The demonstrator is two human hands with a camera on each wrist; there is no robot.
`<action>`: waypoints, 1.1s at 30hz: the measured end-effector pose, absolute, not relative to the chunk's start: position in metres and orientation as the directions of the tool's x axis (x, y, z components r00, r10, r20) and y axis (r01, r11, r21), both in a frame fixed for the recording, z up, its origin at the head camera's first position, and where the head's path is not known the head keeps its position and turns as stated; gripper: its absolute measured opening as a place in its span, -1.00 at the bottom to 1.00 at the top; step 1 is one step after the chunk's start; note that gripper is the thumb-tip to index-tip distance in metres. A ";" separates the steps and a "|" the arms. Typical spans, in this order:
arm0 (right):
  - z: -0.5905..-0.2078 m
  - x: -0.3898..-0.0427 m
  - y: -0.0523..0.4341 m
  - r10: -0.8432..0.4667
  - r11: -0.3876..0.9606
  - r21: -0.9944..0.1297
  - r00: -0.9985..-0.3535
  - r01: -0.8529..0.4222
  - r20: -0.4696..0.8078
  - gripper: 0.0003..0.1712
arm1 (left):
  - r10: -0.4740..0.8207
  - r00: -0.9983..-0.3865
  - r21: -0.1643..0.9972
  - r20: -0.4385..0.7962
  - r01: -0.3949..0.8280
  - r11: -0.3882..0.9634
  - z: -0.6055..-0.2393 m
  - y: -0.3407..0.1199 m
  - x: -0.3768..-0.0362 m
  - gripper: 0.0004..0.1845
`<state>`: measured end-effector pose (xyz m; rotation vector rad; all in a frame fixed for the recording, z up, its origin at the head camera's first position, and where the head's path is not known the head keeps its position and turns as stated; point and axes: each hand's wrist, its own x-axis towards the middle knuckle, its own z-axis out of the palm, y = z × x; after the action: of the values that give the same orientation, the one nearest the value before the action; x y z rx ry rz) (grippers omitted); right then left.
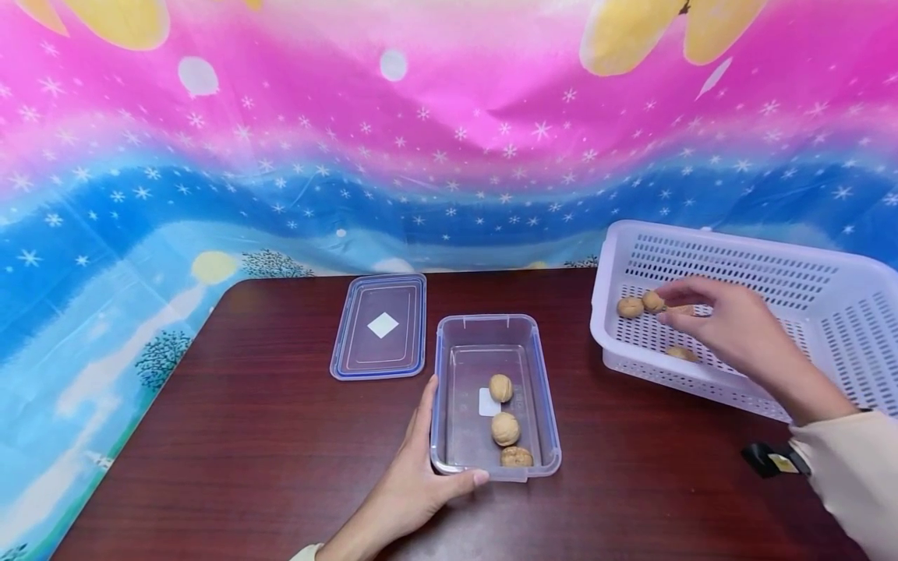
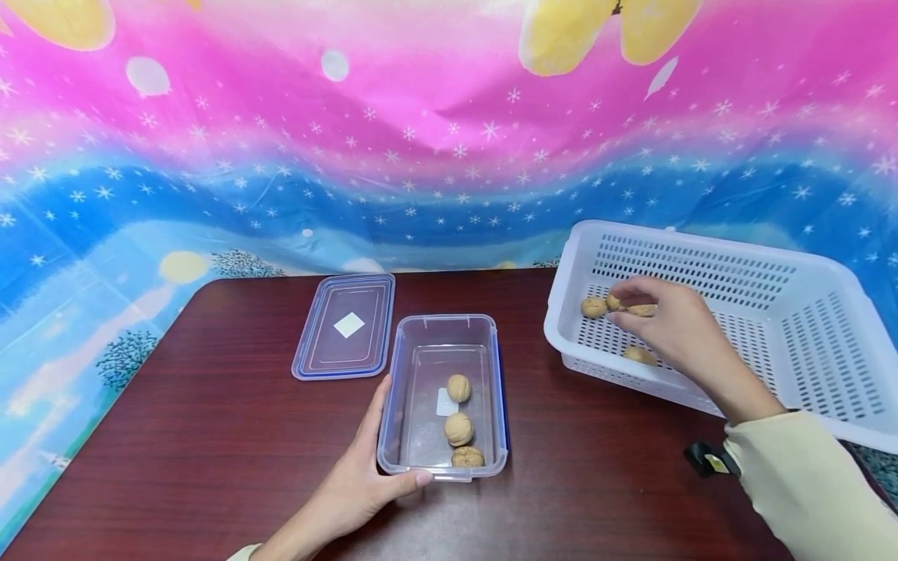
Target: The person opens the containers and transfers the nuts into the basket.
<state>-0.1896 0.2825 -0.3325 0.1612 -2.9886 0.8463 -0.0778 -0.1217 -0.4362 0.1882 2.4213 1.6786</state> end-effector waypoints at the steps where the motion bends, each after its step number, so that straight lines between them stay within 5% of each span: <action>1: -0.331 -0.188 0.278 -0.096 0.841 -0.527 -0.992 -0.123 0.079 -0.50 | 0.210 -0.974 0.936 -0.081 -0.003 0.351 -0.436 -0.122 -0.078 0.39; 10: -0.327 -0.178 0.248 -0.179 0.682 -0.689 -0.970 -0.244 0.166 -0.59 | 0.209 -0.975 0.933 -0.078 0.003 0.360 -0.436 -0.123 -0.079 0.39; 19: -0.324 -0.174 0.221 -0.344 0.613 -0.695 -0.919 -0.376 0.194 -0.63 | 0.213 -0.974 0.938 -0.079 0.000 0.348 -0.435 -0.121 -0.079 0.38; 33: -0.336 -0.177 0.179 -0.512 0.476 -0.780 -0.849 -0.406 0.130 -0.59 | 0.221 -0.971 0.938 -0.095 -0.013 0.346 -0.435 -0.121 -0.078 0.39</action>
<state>-0.1771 0.1785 -0.3357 0.8762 -2.8015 1.4258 -0.0785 -0.1214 -0.4350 0.1886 2.4015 1.6766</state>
